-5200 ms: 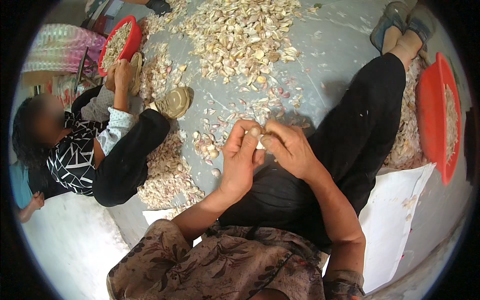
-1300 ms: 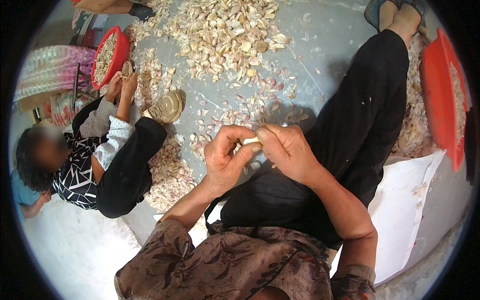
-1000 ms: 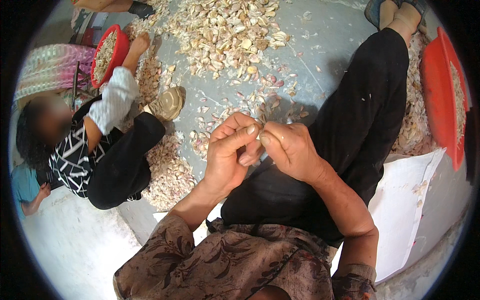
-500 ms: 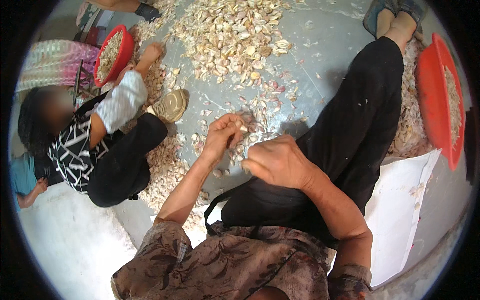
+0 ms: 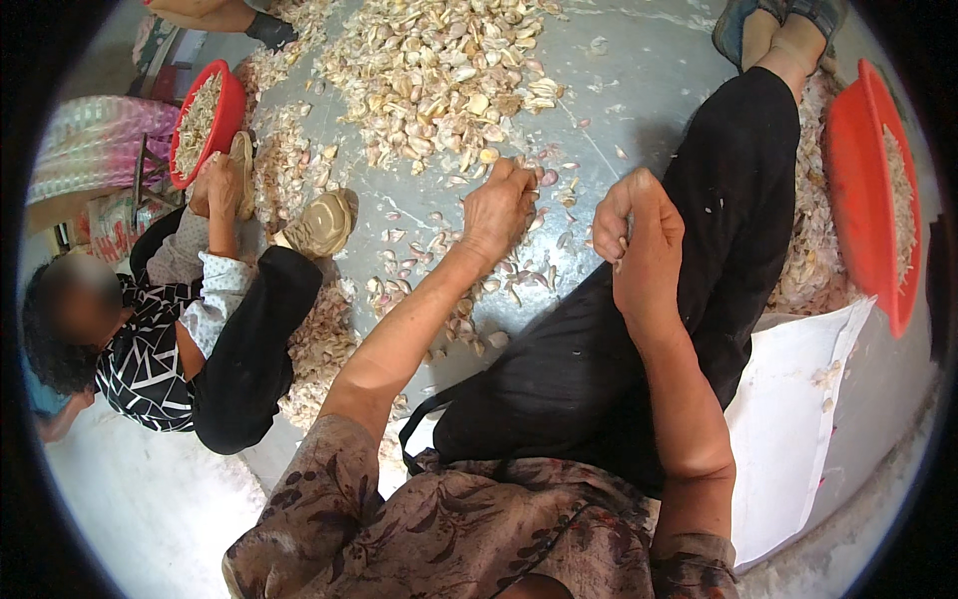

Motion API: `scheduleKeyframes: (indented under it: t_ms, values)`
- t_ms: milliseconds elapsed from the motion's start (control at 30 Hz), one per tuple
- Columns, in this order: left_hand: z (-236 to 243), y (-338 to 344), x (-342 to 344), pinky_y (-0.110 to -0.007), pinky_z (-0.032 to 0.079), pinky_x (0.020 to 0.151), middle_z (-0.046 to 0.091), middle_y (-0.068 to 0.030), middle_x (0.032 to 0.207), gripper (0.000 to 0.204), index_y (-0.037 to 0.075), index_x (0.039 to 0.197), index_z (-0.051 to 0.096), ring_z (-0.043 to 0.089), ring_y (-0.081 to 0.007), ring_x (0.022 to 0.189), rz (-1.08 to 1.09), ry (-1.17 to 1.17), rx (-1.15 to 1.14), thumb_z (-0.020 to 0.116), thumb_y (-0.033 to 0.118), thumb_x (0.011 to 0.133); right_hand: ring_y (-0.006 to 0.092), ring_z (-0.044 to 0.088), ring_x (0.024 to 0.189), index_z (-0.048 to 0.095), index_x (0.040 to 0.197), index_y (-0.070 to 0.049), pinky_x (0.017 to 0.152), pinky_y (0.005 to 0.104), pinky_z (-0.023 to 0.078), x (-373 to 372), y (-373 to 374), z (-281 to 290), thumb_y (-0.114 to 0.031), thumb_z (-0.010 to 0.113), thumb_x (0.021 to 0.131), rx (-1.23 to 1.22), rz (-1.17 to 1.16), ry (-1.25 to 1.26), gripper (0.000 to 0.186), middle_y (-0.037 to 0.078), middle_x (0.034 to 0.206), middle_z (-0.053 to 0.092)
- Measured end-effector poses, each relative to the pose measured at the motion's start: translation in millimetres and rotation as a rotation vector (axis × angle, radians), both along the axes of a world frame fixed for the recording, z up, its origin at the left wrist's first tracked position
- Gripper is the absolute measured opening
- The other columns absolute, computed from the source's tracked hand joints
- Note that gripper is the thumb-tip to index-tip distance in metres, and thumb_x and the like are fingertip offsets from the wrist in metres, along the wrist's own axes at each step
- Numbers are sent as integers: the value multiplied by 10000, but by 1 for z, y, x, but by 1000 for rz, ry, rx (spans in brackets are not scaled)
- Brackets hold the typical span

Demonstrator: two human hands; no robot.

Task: The person sits on the floor and peels garlic cloves by hand, separating the skins and placing the peeled cloves into a red bowl. Another person nearby also peels garlic into a separate bowl.

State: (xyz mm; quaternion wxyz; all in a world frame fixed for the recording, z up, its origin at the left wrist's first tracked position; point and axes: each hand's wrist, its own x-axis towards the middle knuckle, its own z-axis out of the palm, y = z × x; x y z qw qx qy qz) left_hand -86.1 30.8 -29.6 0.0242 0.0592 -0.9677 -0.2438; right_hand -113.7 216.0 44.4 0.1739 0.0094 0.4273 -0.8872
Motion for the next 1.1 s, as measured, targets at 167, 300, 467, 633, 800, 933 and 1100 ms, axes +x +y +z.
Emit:
scheduleKeyframes:
  t_ms: [167,300,467,633,800,933,1100]
  values:
    - [18,-4,27,-238,415,539,543,3,698,82,21,943,599,535,-109,599,282,-42,883,622,83,894,42,316,512,492,817,-53,452,213,287,2,-6,-3,-210,432,1018,109,127,-57,261,-38,623,378]
    - [64,8,51,-197,382,511,555,16,650,88,5,956,631,483,-51,562,370,-134,1038,598,78,920,36,353,539,560,918,-26,481,204,312,6,-8,-5,-146,464,991,239,251,21,170,-36,643,422]
    - [31,-32,45,-336,471,655,624,-74,808,165,6,971,657,602,-204,721,361,-32,375,653,135,869,27,359,546,577,924,-34,483,203,311,6,-6,-5,-144,480,983,215,241,-7,158,-38,652,447]
    - [-6,-70,-1,-419,464,719,605,-158,887,203,2,937,638,591,-358,806,297,152,-44,691,149,808,23,371,556,585,912,-33,493,197,317,5,-10,-8,-159,498,978,226,299,8,166,-42,657,455]
    - [3,-68,8,-324,458,615,596,-103,846,170,1,923,635,571,-218,664,276,234,119,702,64,780,86,454,547,588,902,-32,523,248,390,3,-10,-21,-187,544,956,286,297,2,171,9,650,522]
    - [70,-21,43,-262,457,618,579,-57,829,143,-2,888,634,559,-118,687,164,167,213,692,-26,760,355,629,702,566,936,-45,654,418,477,9,-15,-9,-278,641,887,705,244,450,250,212,772,619]
    - [107,13,67,-228,461,623,581,-29,853,131,3,901,622,574,-107,713,50,149,355,670,-56,794,422,603,742,547,914,-25,653,479,465,13,-16,3,-312,618,893,868,430,637,296,221,747,622]
